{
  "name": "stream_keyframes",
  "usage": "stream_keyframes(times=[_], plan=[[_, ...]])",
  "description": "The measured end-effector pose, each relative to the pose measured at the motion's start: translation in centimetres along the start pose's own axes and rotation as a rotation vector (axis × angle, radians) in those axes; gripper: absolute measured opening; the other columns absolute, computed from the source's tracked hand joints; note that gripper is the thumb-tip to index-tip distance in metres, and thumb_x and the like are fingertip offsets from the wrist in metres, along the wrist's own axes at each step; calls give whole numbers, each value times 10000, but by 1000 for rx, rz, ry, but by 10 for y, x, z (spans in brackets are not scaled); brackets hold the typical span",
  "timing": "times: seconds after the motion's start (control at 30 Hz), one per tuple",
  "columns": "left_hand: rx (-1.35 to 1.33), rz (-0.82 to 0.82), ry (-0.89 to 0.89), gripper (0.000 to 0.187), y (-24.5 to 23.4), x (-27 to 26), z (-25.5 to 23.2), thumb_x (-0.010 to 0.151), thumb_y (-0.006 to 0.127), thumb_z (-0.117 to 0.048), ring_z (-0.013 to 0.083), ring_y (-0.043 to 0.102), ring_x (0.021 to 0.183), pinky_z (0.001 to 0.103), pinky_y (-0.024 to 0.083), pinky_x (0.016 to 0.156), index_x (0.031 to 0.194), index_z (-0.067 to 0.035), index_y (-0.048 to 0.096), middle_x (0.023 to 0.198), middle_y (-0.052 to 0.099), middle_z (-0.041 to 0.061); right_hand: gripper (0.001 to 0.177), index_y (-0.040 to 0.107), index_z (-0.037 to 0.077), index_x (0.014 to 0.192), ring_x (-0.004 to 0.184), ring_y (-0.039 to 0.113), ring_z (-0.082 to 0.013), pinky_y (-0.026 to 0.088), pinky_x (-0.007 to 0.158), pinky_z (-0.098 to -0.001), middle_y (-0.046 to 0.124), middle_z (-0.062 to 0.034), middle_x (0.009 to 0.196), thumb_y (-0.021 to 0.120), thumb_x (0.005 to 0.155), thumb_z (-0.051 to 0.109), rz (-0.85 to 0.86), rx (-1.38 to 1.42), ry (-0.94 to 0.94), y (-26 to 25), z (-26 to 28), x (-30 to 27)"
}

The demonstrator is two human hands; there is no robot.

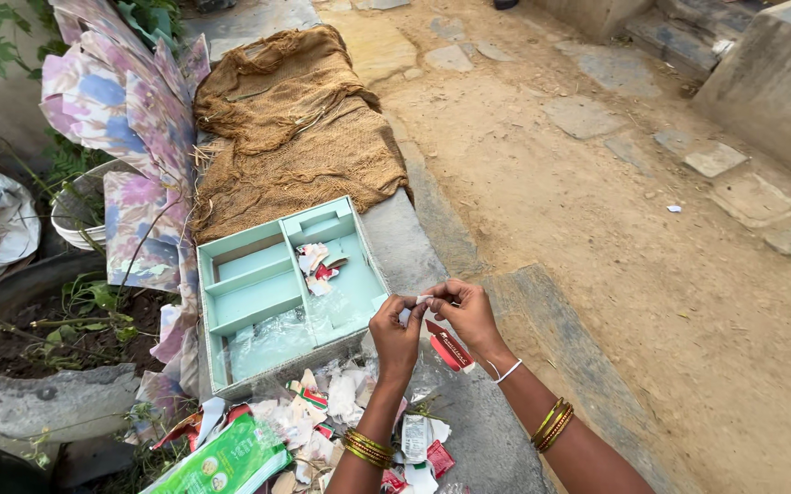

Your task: The person sorts through various paper scraps and food wrappers on a concrete step, placing selected items into the individual compartments of a light blue plastic tray.

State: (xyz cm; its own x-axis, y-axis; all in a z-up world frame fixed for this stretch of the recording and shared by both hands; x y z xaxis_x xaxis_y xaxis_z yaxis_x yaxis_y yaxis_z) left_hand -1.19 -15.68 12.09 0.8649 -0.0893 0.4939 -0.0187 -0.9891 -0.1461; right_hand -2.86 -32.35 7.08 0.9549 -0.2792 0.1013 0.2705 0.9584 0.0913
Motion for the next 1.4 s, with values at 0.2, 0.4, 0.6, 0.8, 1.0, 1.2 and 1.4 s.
stream_keyframes(times=[0.2,0.4,0.6,0.8,1.0,1.2,1.4], plan=[[-4,29,-37,91,3,-8,-6,829,787,-70,168,684,708,310,509,627,862,5,746,788,714,74,88,754,1,991,733,655,-74,560,638,-236,716,-28,823,707,923,32,-70,5,43,-25,-2,-9],[20,-64,-128,122,-27,-9,18,833,788,-108,128,667,663,299,508,655,846,3,739,727,739,74,121,741,-14,1027,685,650,-93,549,613,-240,714,-35,819,705,924,39,-28,70,100,-12,-1,-8],[140,-138,-250,186,-74,-8,54,872,777,-176,161,597,603,335,474,605,844,0,726,686,714,102,160,689,-53,1035,702,702,-132,585,646,-265,732,-82,827,712,878,-32,108,172,162,41,-28,13],[182,-310,-222,268,-138,10,80,974,641,-247,174,645,609,350,482,586,842,-19,692,726,722,89,119,715,-36,990,703,704,-128,582,624,-267,749,-76,845,717,899,40,240,62,239,95,-56,56],[332,-353,-367,350,-174,18,115,1014,576,-309,269,590,562,404,432,573,844,-35,714,625,629,162,116,744,-21,960,676,667,-112,547,573,-257,728,-59,808,753,868,49,319,-94,184,142,-82,132],[282,-395,-333,357,-182,24,141,999,567,-310,219,547,540,388,427,550,814,-44,718,595,592,112,146,722,-17,952,616,672,-124,545,529,-258,728,-70,763,778,818,-15,253,-309,179,168,-99,198],[96,-485,-495,297,-190,17,174,958,440,-178,197,461,557,359,361,549,799,-43,651,578,481,78,103,727,-44,911,620,700,-126,584,547,-263,737,-76,750,772,819,-37,325,-423,145,198,-131,222]])
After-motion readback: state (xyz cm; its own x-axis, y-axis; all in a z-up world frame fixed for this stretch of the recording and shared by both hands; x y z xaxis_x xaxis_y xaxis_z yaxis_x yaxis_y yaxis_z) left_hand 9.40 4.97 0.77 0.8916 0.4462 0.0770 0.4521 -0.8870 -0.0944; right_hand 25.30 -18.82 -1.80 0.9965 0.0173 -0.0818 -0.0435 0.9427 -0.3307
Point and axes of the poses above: each hand's wrist, its own x-axis towards the middle knuckle, its own y-axis out of the palm, z = x × y, the point moved 10 cm from there along x, towards the middle knuckle
